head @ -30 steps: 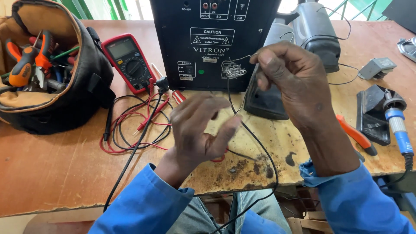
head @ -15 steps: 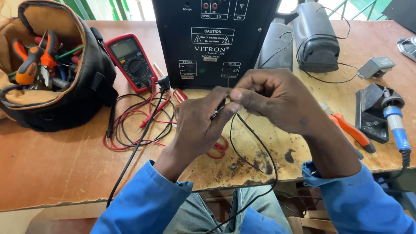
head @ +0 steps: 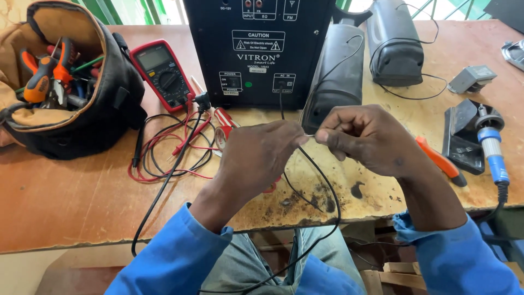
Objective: Soldering and repairing speaker wire connections on a workbench using various tools.
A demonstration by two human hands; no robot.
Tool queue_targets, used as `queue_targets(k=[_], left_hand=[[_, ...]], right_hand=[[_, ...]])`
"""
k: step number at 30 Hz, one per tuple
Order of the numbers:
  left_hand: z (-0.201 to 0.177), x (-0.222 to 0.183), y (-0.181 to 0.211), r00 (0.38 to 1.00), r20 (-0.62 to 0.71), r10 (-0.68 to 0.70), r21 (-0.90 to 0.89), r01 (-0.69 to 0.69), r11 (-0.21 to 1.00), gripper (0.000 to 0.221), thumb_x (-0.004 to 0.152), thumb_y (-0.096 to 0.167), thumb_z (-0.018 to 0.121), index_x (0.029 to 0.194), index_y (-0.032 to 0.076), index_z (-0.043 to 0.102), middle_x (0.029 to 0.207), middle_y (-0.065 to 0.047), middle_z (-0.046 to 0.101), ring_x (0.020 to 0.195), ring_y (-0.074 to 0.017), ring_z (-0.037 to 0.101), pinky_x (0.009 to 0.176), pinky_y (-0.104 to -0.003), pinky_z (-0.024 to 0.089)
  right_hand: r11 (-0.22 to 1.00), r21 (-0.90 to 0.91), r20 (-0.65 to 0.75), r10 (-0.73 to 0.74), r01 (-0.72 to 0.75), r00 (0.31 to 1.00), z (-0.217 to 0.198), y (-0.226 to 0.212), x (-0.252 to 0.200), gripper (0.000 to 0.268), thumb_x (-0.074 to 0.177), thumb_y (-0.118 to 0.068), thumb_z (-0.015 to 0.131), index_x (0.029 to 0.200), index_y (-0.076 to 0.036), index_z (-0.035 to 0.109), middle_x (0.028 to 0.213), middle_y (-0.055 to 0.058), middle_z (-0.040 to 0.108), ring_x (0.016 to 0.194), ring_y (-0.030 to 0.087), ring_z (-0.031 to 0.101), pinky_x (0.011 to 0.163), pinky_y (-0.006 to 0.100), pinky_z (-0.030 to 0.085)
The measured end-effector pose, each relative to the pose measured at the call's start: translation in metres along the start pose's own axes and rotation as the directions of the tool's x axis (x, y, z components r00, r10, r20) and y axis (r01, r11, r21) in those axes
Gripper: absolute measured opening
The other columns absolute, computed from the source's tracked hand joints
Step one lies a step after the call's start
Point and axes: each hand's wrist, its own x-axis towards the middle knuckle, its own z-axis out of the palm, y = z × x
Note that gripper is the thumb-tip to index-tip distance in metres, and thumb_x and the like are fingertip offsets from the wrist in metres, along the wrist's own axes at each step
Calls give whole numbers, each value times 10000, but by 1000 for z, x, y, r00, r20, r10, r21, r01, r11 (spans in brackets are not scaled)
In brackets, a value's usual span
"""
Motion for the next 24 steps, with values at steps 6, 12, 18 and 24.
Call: queue_targets(k=[6, 12, 18, 24], left_hand=[[-20, -27, 29, 979, -122, -161, -69, 154, 986, 294, 1069, 211, 519, 824, 144, 666, 649, 35, 640, 479, -124, 506, 422, -340, 314], [-3, -52, 58, 874, -157, -460, -221, 423, 879, 278, 1012, 268, 656, 763, 148, 625, 562, 23, 476, 518, -103, 379, 497, -316, 362], [22, -47, 74, 845, -174, -506, -237, 463, 854, 278, 1062, 359, 496, 1048, 162, 693, 660, 23, 658, 475, -126, 528, 460, -333, 363], [23, -30, 98, 830, -156, -536, -434, 430, 792, 306, 1057, 322, 483, 921, 110, 656, 792, -10, 684, 664, -130, 610, 555, -299, 452]], right_hand=[[998, -58, -79, 15, -20, 997, -1, 23, -30, 268, 978, -311, 658, 812, -103, 684, 591, 7, 618, 473, 99, 507, 462, 242, 410], [915, -313, 58, 287, -256, 956, 34, 14, -63, 478, 675, -569, 845, 971, -194, 842, 909, -48, 866, 764, 115, 789, 673, 263, 601], [872, -487, 56, -13, 39, 998, 53, 35, -69, 98, 818, -352, 804, 824, -254, 814, 824, -101, 781, 548, 207, 678, 530, 388, 461], [958, -238, -77, 145, -160, 986, 37, 25, -70, 143, 819, -299, 819, 881, -192, 892, 799, -47, 853, 685, 110, 748, 637, 300, 578]])
